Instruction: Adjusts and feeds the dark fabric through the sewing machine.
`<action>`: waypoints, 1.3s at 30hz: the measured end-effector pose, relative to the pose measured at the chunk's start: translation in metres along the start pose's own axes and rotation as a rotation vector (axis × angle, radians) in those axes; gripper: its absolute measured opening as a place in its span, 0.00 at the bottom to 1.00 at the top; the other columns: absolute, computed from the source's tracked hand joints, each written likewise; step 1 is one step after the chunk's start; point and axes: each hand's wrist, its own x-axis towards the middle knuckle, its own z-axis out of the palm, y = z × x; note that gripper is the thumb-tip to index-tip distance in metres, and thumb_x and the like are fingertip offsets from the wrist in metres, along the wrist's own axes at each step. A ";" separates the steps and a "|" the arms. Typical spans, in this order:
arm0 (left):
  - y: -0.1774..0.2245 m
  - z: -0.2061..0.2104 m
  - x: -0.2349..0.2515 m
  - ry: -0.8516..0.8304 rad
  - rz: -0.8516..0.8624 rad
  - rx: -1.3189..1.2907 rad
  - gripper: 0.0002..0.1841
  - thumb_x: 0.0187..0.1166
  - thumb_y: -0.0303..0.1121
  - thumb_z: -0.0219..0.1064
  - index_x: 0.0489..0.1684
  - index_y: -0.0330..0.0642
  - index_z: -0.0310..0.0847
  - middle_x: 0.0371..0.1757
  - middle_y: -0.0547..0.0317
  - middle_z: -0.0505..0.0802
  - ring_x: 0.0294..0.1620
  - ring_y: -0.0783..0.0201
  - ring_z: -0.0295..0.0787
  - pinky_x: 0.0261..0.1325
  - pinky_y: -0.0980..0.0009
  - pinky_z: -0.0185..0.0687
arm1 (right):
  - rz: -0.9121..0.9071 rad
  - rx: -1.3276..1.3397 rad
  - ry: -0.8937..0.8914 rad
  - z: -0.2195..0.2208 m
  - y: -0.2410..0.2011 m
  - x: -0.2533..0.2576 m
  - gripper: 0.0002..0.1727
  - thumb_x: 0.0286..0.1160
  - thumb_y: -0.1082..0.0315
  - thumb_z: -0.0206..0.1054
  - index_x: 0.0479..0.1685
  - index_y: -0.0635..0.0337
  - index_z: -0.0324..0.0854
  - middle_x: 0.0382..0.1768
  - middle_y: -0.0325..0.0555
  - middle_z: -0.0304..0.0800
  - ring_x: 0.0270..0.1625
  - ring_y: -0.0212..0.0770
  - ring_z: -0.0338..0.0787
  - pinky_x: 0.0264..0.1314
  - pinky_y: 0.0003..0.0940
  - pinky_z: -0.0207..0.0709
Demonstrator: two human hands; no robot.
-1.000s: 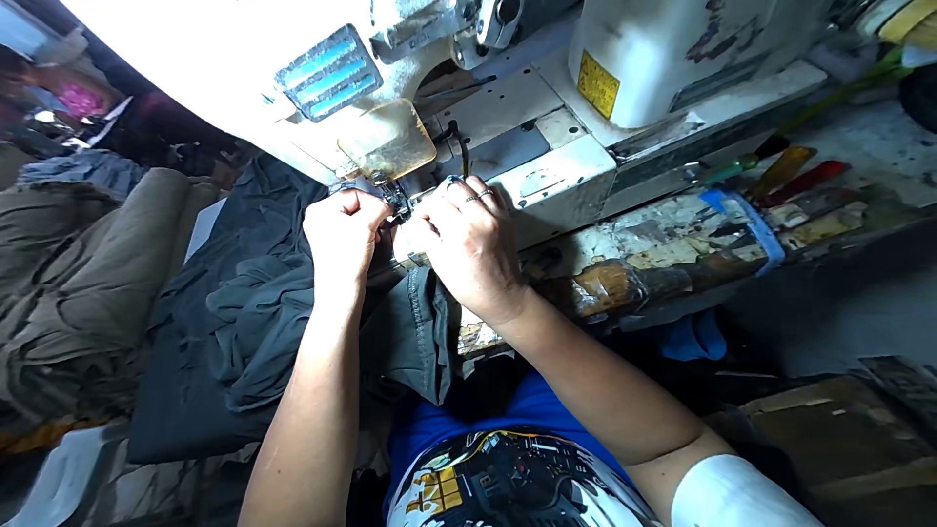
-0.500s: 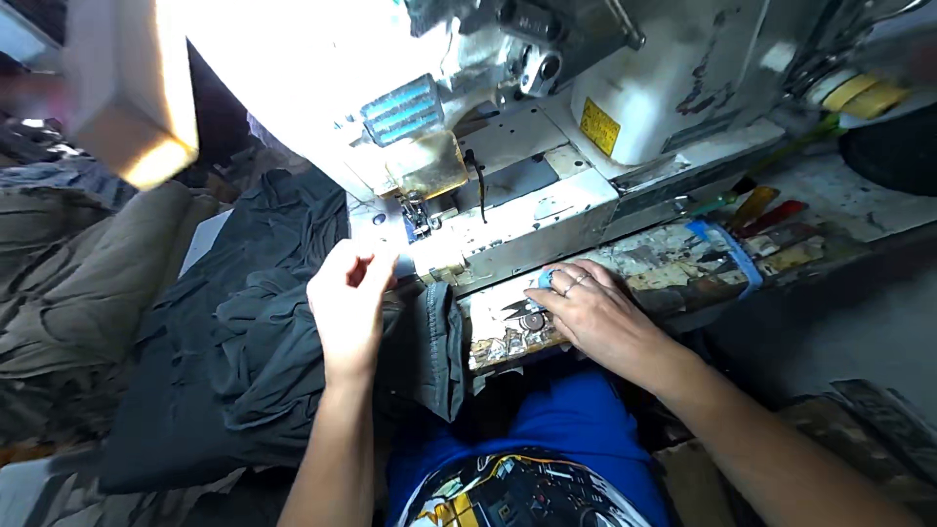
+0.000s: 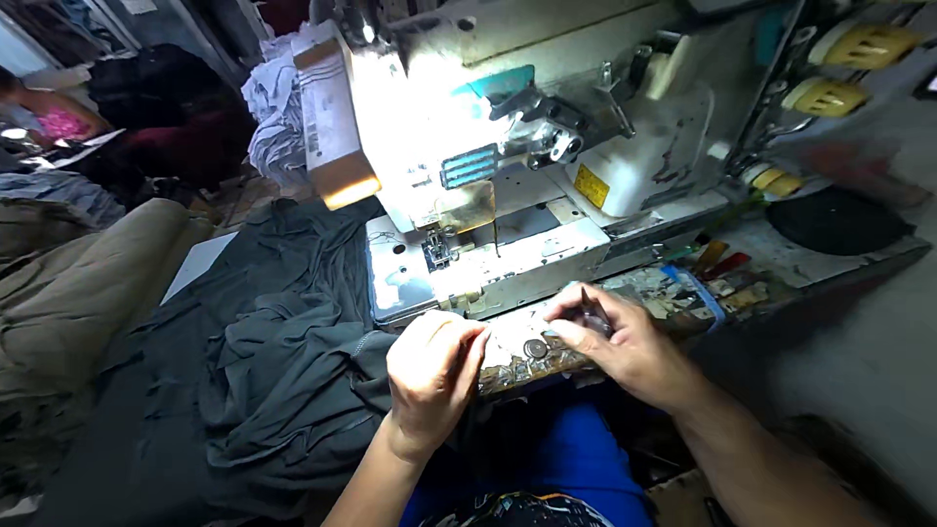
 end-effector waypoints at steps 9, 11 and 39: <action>0.000 -0.003 0.005 -0.020 0.083 0.057 0.07 0.78 0.28 0.71 0.33 0.35 0.92 0.33 0.52 0.93 0.38 0.68 0.88 0.47 0.80 0.81 | 0.184 0.594 0.189 0.058 -0.019 0.019 0.03 0.70 0.74 0.72 0.34 0.56 0.90 0.31 0.29 0.90 0.23 0.16 0.77 0.25 0.11 0.71; -0.003 -0.004 0.004 -0.033 0.081 0.048 0.07 0.78 0.29 0.70 0.33 0.35 0.92 0.33 0.51 0.93 0.38 0.67 0.88 0.47 0.79 0.81 | 0.189 0.594 0.193 0.059 -0.020 0.021 0.05 0.67 0.76 0.72 0.31 0.54 0.88 0.29 0.28 0.88 0.23 0.16 0.77 0.25 0.11 0.71; 0.001 0.010 0.004 -0.056 -0.120 -0.213 0.04 0.74 0.25 0.71 0.32 0.32 0.90 0.34 0.56 0.92 0.40 0.75 0.87 0.48 0.84 0.82 | 0.310 1.090 0.162 0.067 -0.005 0.000 0.03 0.81 0.73 0.66 0.43 0.60 0.85 0.38 0.38 0.90 0.21 0.17 0.74 0.20 0.11 0.67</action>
